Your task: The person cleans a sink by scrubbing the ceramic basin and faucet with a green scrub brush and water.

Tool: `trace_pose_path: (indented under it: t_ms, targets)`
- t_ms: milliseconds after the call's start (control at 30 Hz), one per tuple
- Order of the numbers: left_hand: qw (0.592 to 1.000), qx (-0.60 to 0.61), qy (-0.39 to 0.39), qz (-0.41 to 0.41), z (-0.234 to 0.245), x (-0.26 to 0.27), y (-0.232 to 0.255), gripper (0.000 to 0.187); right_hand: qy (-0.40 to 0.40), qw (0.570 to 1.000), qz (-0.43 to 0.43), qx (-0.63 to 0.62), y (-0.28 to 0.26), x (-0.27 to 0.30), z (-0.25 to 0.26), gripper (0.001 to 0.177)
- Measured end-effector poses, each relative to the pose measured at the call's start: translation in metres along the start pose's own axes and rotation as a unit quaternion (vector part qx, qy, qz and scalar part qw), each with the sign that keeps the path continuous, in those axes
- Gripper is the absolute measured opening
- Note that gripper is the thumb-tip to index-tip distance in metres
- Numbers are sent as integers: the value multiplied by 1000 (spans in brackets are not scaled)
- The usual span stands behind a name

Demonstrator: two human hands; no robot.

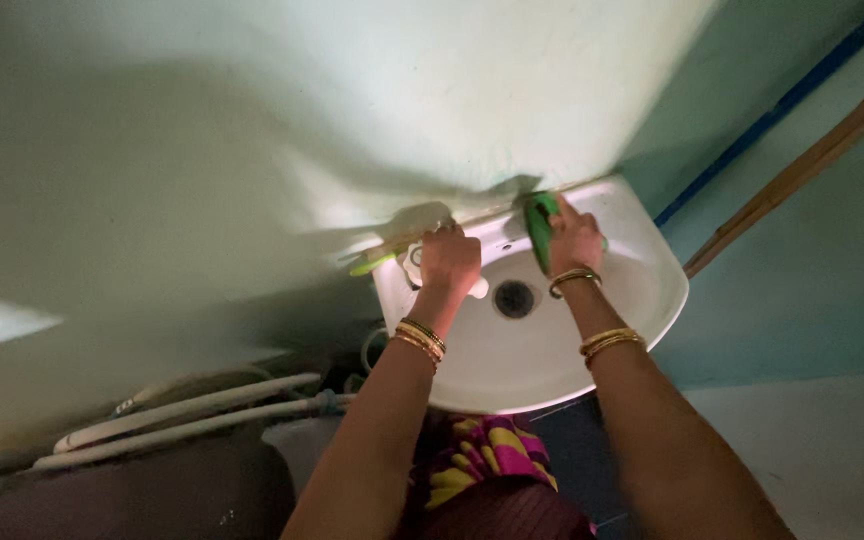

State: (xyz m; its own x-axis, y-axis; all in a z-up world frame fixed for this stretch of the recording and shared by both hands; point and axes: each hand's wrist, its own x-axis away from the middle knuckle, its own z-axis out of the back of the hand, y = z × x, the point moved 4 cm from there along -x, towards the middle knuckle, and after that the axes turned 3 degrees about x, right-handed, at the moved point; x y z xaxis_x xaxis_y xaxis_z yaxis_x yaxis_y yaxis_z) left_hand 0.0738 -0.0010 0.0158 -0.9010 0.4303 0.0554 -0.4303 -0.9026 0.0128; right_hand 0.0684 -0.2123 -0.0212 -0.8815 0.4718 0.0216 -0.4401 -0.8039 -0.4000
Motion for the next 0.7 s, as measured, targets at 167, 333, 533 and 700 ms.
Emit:
trace_pose_path:
  t_ms: [167, 333, 533, 700]
  targets:
    - [999, 36, 17, -1, 1, 1, 0, 23, 177, 981, -43, -61, 51, -37, 23, 52]
    - [996, -8, 88, -28, 1, -5, 5, 29, 81, 985, -152, -19, 81, -39, 30, 44]
    - [995, -12, 28, -91, -6, -16, 11, 30, -24, 950, -10, 312, 109, -47, 7, 46]
    - [995, 26, 41, -91, -14, -20, 13, 41, 58, 988, -20, 144, 93, -27, 29, 78]
